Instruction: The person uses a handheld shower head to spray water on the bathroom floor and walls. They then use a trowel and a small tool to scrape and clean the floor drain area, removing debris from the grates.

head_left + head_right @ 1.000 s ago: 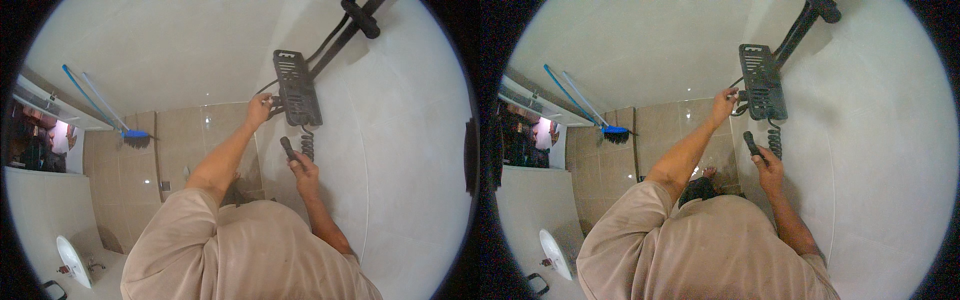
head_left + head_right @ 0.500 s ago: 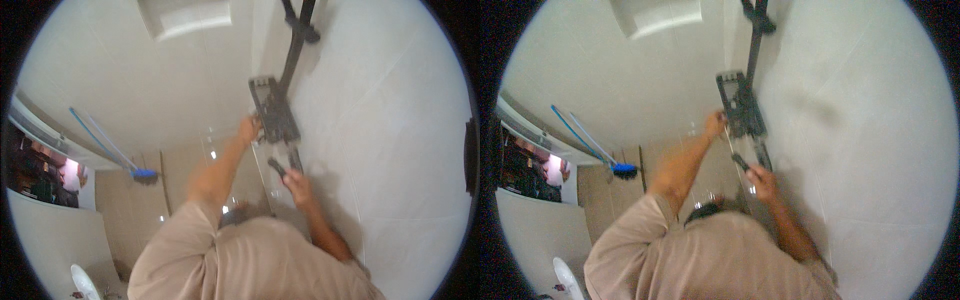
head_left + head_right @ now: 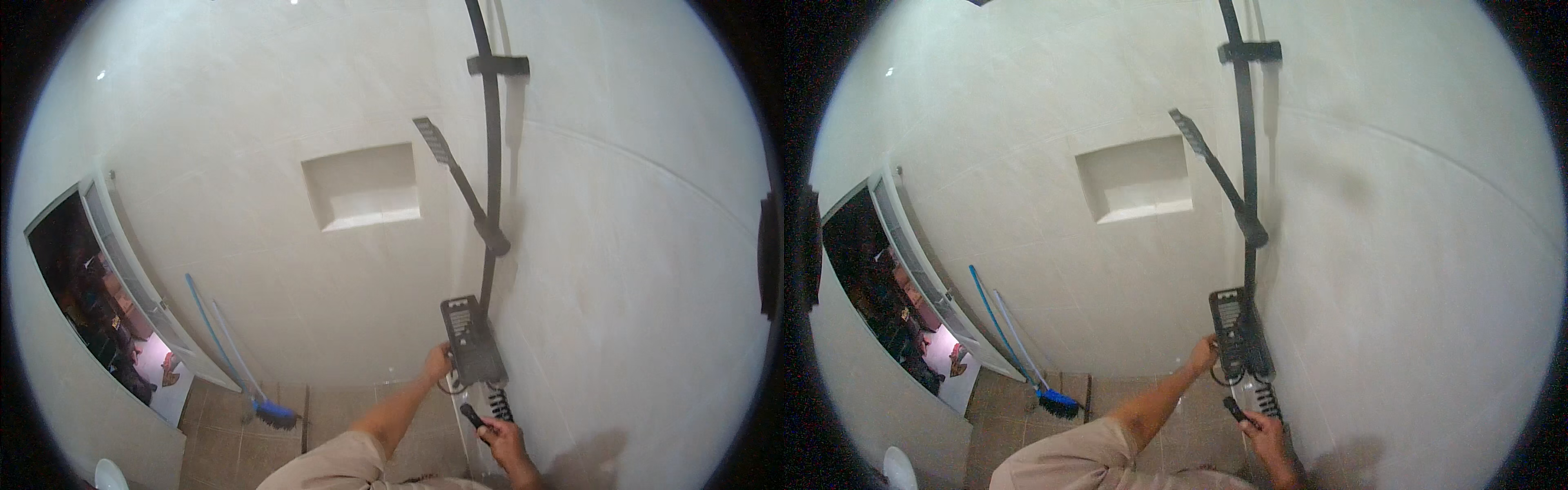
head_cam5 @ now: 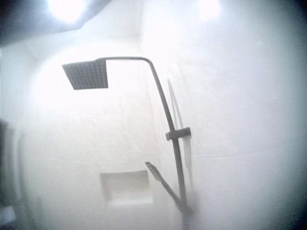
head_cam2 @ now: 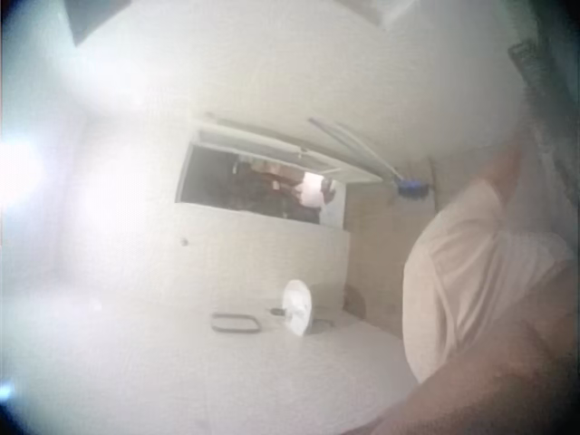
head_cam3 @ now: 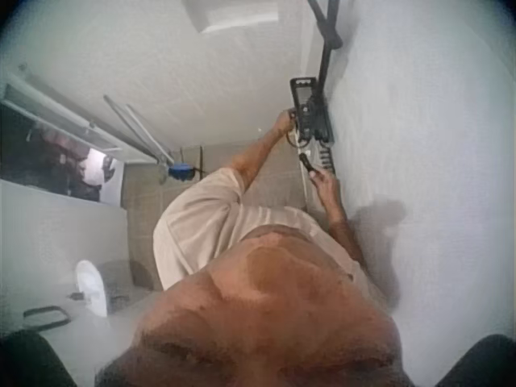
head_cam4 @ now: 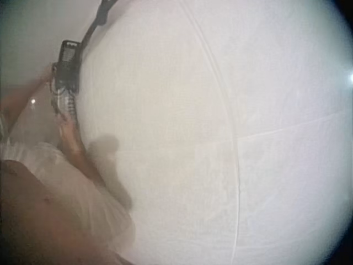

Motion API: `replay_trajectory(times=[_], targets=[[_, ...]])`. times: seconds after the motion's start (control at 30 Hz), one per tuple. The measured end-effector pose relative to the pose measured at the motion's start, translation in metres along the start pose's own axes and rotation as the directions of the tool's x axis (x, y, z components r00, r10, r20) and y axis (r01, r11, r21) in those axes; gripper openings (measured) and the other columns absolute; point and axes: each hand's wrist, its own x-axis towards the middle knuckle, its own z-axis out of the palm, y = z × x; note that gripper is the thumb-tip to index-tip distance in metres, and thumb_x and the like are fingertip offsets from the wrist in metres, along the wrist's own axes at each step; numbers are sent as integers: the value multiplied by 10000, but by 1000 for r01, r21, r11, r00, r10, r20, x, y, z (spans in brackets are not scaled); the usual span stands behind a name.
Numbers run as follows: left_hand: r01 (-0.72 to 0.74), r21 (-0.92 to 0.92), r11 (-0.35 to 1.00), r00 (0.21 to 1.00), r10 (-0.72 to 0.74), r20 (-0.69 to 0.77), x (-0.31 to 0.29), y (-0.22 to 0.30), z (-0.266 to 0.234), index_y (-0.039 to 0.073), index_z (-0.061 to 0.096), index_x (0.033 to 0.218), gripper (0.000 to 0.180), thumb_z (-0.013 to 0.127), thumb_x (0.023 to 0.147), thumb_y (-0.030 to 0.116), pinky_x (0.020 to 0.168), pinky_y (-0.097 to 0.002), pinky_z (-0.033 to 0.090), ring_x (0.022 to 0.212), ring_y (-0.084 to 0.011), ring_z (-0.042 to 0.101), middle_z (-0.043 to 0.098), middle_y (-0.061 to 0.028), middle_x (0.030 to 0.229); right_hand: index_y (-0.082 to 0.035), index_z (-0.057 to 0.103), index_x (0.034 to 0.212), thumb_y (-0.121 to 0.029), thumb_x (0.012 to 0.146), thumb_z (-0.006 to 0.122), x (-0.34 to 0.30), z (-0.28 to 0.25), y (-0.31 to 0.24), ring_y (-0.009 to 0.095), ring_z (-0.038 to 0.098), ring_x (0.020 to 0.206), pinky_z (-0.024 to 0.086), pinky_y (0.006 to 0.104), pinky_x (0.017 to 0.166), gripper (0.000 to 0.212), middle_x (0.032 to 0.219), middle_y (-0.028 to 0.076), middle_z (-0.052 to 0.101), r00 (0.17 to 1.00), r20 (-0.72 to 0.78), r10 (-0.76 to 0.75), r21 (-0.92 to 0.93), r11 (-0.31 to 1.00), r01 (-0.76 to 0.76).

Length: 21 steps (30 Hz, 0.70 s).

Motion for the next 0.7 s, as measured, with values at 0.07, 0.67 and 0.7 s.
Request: replay_trajectory(times=[0.07,0.67,0.7], targets=[[-53,192,980,997,63,-45,5,-4,0,54,650,1308,469,670,839,64,945,-463,521,1110,-409,684,718,-232,1183,47,695,1256,-89,926,728,-2,-1,-11,171,688,891,541,311,839,358,978,78,754,999,-37,-21,-144,989,15],[-343,33,939,926,344,-156,-2,2,6,-40,659,1074,274,699,804,-25,928,-502,499,1079,-472,613,666,-256,1089,45,678,1271,-50,970,646,-8,11,-44,126,680,923,536,277,875,317,1021,64,741,995,-75,70,197,979,-54],[-354,16,935,921,351,-171,-3,0,7,-39,657,1076,288,707,792,-26,924,-503,498,1080,-471,607,660,-252,1087,47,675,1274,-44,969,644,-7,12,-40,127,679,921,536,278,882,320,1019,63,739,995,-81,52,195,980,-36]])
